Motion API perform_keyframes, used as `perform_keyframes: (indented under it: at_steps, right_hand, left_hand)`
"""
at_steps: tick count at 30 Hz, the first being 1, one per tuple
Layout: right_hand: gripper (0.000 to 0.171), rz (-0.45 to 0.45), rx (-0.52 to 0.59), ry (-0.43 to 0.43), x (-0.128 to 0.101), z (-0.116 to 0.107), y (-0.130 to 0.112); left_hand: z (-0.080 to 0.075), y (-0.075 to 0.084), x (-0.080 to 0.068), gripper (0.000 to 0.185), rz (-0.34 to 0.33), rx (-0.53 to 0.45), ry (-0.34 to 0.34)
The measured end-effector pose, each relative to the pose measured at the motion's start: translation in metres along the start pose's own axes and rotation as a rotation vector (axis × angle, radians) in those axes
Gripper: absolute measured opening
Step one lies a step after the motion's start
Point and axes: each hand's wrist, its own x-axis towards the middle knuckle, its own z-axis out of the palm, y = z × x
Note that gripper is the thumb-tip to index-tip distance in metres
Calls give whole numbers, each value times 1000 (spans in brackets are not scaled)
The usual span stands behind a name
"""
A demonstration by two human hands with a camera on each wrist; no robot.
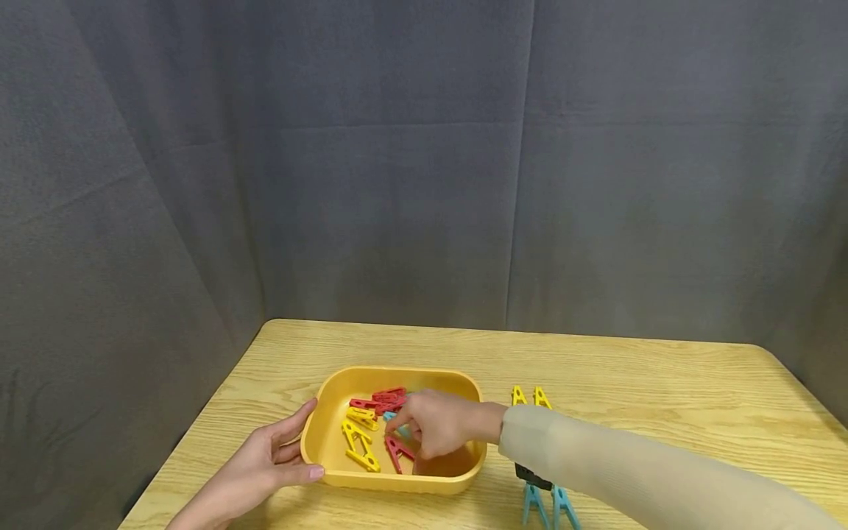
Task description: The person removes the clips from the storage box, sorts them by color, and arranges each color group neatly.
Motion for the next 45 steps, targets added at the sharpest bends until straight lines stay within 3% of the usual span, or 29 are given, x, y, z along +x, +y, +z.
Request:
perform_keyframes:
  at_steps: [4, 10, 14, 20, 24, 32, 45]
  right_hand:
    - [48, -3, -21, 4, -2, 0, 2]
    - [58, -47, -24, -24, -2, 1, 2]
    - [46, -80, -30, -36, 2, 2, 3]
    - [38, -21, -117, 58, 2, 6, -3]
    - [33, 7, -103, 94, 0, 6, -6]
    - [50, 30, -13, 37, -4, 2, -5]
    - [61, 65, -8, 38, -7, 5, -2]
  left_hand:
    - [-1, 0, 0, 101, 7, -2, -6]
    - [-2, 0, 1, 101, 10, 1, -13]
    - [-2, -1, 1, 101, 13, 17, -13]
    - [-1, 0, 2, 101, 10, 14, -15]
    - [-2, 0, 3, 101, 9, 12, -15]
    - [-4, -1, 3, 102, -16, 34, 5]
    - [-6, -3, 0, 104, -30, 24, 15]
